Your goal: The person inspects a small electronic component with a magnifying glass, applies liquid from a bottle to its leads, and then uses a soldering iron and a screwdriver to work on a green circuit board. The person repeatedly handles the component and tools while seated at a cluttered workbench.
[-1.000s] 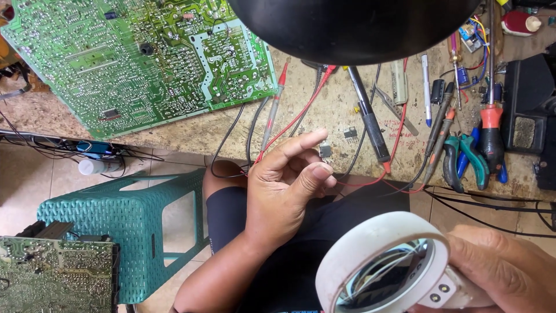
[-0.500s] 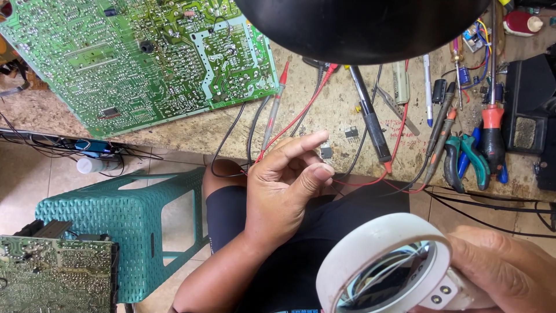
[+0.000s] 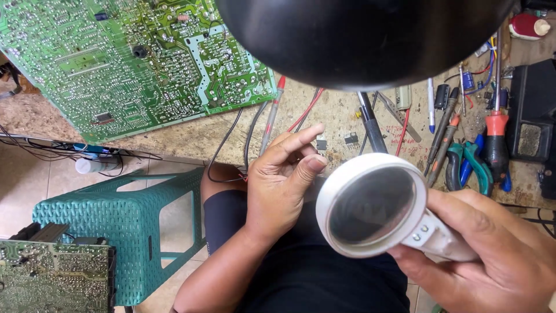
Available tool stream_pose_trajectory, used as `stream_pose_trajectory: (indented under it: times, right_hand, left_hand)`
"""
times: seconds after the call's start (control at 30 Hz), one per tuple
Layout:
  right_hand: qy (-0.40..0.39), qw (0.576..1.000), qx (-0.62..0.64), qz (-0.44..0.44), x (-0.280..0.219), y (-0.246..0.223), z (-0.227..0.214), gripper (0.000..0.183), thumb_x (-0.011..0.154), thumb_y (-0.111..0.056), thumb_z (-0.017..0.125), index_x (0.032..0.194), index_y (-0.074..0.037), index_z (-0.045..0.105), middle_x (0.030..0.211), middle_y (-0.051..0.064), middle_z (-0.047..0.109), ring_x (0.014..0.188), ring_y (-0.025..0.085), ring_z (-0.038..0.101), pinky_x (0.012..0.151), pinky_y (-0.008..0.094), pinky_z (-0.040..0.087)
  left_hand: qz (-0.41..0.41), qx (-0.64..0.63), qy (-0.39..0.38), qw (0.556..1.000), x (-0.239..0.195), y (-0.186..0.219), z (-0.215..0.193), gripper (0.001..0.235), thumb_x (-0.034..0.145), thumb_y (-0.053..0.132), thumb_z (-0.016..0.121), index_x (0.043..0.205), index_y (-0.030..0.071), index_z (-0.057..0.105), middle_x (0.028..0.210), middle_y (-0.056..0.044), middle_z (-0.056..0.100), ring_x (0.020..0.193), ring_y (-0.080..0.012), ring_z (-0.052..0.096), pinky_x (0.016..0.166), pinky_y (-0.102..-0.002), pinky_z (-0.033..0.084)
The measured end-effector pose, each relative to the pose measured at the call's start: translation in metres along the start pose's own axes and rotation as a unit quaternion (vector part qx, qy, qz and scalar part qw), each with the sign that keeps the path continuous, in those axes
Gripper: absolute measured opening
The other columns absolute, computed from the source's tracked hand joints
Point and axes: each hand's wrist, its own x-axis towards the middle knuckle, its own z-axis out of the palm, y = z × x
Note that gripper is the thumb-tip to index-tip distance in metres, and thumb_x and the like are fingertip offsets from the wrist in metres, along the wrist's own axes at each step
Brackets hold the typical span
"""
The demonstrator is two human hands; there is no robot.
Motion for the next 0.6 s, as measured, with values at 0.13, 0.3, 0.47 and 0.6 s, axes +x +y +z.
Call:
stream_pose_trajectory:
  times: [0.13, 0.3, 0.47, 0.6]
  right_hand:
    - [0.138, 0.99, -0.014, -0.004, 0.007, 0.011, 0.021, 0.058, 0.069, -0.027, 0.087, 0.105, 0.015, 0.068, 0.078, 0.02, 0.065, 0.059, 0.022, 0.057, 0.055, 0.03, 0.046]
    - [0.109, 0.993, -0.016, 0.043, 0.019, 0.003, 0.004, 0.053, 0.072, -0.031, 0.081, 0.111, 0.004, 0.071, 0.087, 0.014, 0.071, 0.063, 0.015, 0.064, 0.061, 0.025, 0.05]
    - [0.023, 0.998, -0.047, 0.021, -0.002, 0.027, -0.019, 0.07, 0.068, -0.038, 0.087, 0.128, -0.012, 0.065, 0.108, 0.003, 0.076, 0.083, 0.011, 0.074, 0.08, 0.025, 0.057]
    - [0.006, 0.994, -0.037, 0.106, -0.019, 0.033, -0.021, 0.097, 0.044, -0.03, 0.099, 0.134, -0.021, 0.064, 0.12, 0.0, 0.074, 0.097, 0.014, 0.073, 0.081, 0.028, 0.065]
  left_hand:
    - [0.001, -0.028, 0.004, 1.0, 0.01, -0.008, 0.006, 0.044, 0.096, 0.025, 0.072, 0.133, 0.002, 0.066, 0.097, -0.004, 0.059, 0.089, -0.0123, 0.064, 0.09, -0.025, 0.054]
    - [-0.034, 0.0, 0.032, 0.999, 0.023, -0.012, 0.011, 0.021, 0.091, 0.02, 0.076, 0.105, 0.005, 0.073, 0.103, -0.006, 0.074, 0.099, -0.0139, 0.069, 0.094, -0.03, 0.057]
    - [-0.02, 0.021, 0.015, 0.999, 0.028, -0.01, 0.012, 0.028, 0.092, 0.016, 0.076, 0.116, 0.003, 0.074, 0.118, -0.009, 0.076, 0.112, -0.0174, 0.071, 0.108, -0.034, 0.057]
    - [-0.025, 0.043, 0.014, 0.999, 0.027, -0.013, 0.011, 0.026, 0.091, 0.016, 0.076, 0.113, 0.003, 0.075, 0.116, -0.008, 0.076, 0.111, -0.0175, 0.072, 0.107, -0.034, 0.057]
